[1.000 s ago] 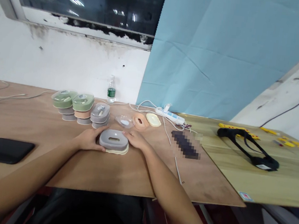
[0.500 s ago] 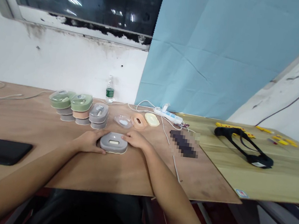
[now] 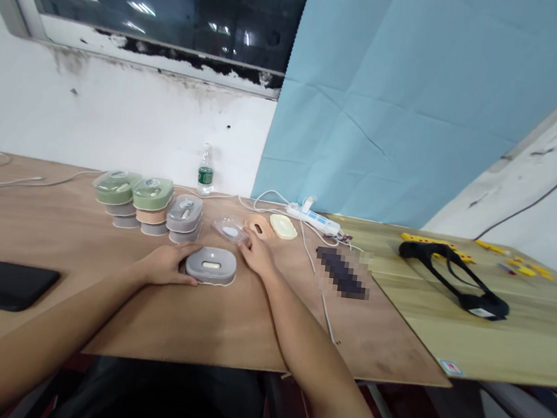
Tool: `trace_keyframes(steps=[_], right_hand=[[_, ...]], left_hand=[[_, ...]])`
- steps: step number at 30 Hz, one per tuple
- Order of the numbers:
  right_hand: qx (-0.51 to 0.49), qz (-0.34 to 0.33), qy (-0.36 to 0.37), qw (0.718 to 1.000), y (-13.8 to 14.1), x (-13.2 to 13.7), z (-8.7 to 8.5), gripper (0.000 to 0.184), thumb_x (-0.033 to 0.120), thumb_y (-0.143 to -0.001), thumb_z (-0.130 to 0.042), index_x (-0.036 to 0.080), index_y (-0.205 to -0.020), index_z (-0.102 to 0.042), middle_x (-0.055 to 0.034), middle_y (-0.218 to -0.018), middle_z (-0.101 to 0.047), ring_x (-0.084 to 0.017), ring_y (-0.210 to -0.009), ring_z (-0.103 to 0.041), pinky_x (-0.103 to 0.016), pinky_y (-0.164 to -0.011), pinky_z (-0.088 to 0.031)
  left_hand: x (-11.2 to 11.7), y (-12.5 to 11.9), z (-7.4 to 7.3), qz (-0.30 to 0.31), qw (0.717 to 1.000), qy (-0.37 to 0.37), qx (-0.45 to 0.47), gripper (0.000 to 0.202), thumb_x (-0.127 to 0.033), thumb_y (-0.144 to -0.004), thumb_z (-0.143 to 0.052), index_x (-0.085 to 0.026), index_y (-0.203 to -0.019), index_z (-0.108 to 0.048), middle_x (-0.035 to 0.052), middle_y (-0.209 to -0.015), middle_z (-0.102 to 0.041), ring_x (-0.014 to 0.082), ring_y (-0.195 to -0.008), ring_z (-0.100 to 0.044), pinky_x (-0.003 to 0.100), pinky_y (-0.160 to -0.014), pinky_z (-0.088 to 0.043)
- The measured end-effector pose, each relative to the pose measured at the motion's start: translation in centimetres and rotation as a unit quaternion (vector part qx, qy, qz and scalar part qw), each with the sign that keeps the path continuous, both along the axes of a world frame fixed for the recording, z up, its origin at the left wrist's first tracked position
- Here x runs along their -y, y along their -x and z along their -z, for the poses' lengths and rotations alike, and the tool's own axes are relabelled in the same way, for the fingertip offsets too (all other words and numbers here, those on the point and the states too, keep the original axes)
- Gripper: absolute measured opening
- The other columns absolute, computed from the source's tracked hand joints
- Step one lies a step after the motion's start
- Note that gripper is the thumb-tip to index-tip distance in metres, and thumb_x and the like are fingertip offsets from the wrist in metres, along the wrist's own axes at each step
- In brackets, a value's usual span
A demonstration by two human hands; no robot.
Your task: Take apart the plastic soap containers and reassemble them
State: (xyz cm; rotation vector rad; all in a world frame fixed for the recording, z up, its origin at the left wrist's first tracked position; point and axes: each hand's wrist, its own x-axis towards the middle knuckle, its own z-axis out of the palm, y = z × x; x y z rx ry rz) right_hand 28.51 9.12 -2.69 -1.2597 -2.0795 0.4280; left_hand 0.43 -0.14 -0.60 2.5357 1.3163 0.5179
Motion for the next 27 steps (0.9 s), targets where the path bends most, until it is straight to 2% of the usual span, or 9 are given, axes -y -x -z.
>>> trace_keyframes(steps=[2,5,10,16,19,23,27], right_hand=[[0.020,-0.003,0.006,1.000,0.0,-0.2,0.2,0.043,0.035,-0.085,-0.054,0.022,-0.126,-0.054,-0.0010,-0.077,-0.064,-0.015,-0.068,-0.056,-0.026,-0.067,-0.040],[0.041,-0.007,0.011,0.999,0.1,-0.3,0.5,0.030,0.034,-0.083,-0.056,0.022,-0.110,-0.063,-0.0002,-0.073,-0.064,-0.015,-0.067,-0.057,-0.025,-0.064,-0.038],[-0.003,0.026,0.006,1.000,0.1,-0.3,0.7,0.023,0.039,-0.079,-0.059,0.020,-0.092,-0.057,0.0057,-0.058,-0.052,-0.013,-0.055,-0.049,-0.023,-0.055,-0.033],[-0.112,0.065,-0.058,0.990,0.3,0.2,-0.2,0.031,0.046,-0.078,-0.061,0.020,-0.095,-0.055,0.0076,-0.056,-0.043,-0.012,-0.052,-0.043,-0.023,-0.054,-0.034],[-0.159,0.068,-0.102,0.980,0.3,1.0,-0.9,0.035,0.048,-0.082,-0.056,0.020,-0.103,-0.057,0.0058,-0.059,-0.045,-0.013,-0.056,-0.045,-0.024,-0.059,-0.037],[-0.204,0.063,-0.136,0.967,0.2,2.1,-1.5,0.036,0.051,-0.084,-0.052,0.019,-0.101,-0.057,0.0028,-0.065,-0.050,-0.013,-0.059,-0.047,-0.025,-0.061,-0.040],[-0.223,0.011,-0.090,0.971,0.6,2.9,-1.9,0.036,0.053,-0.087,-0.046,0.019,-0.088,-0.056,0.0014,-0.065,-0.051,-0.013,-0.058,-0.046,-0.025,-0.057,-0.038]], left_hand=[[-0.1,0.0,0.1,-0.010,1.000,0.001,-0.003,0.093,-0.072,-0.067,-0.059,-0.021,-0.142,-0.035,0.0138,-0.140,-0.046,0.0342,-0.117,-0.054,0.045,-0.096,-0.044],[-0.1,0.1,0.1,-0.015,1.000,0.002,-0.005,0.094,-0.072,-0.067,-0.059,-0.022,-0.142,-0.035,0.0133,-0.140,-0.047,0.0341,-0.116,-0.055,0.045,-0.096,-0.044],[-0.1,0.2,-0.1,-0.015,1.000,0.009,0.000,0.095,-0.072,-0.067,-0.059,-0.022,-0.143,-0.032,0.0129,-0.137,-0.050,0.0342,-0.116,-0.055,0.046,-0.094,-0.045],[-0.1,0.3,-0.1,-0.018,1.000,0.011,0.003,0.097,-0.072,-0.066,-0.060,-0.022,-0.144,-0.029,0.0128,-0.137,-0.050,0.0351,-0.117,-0.054,0.046,-0.094,-0.045],[-0.1,0.4,0.0,-0.024,1.000,0.009,0.006,0.102,-0.072,-0.065,-0.061,-0.020,-0.145,-0.026,0.0145,-0.139,-0.048,0.0360,-0.118,-0.053,0.045,-0.095,-0.044],[0.0,0.5,-0.1,-0.043,0.999,-0.003,0.018,0.102,-0.069,-0.072,-0.057,-0.019,-0.149,-0.012,0.0156,-0.141,-0.045,0.0345,-0.120,-0.051,0.044,-0.094,-0.044],[0.4,0.2,-0.6,-0.061,0.997,-0.029,0.035,0.103,-0.064,-0.078,-0.054,-0.021,-0.150,0.006,0.0153,-0.139,-0.048,0.0315,-0.113,-0.058,0.039,-0.088,-0.046]])
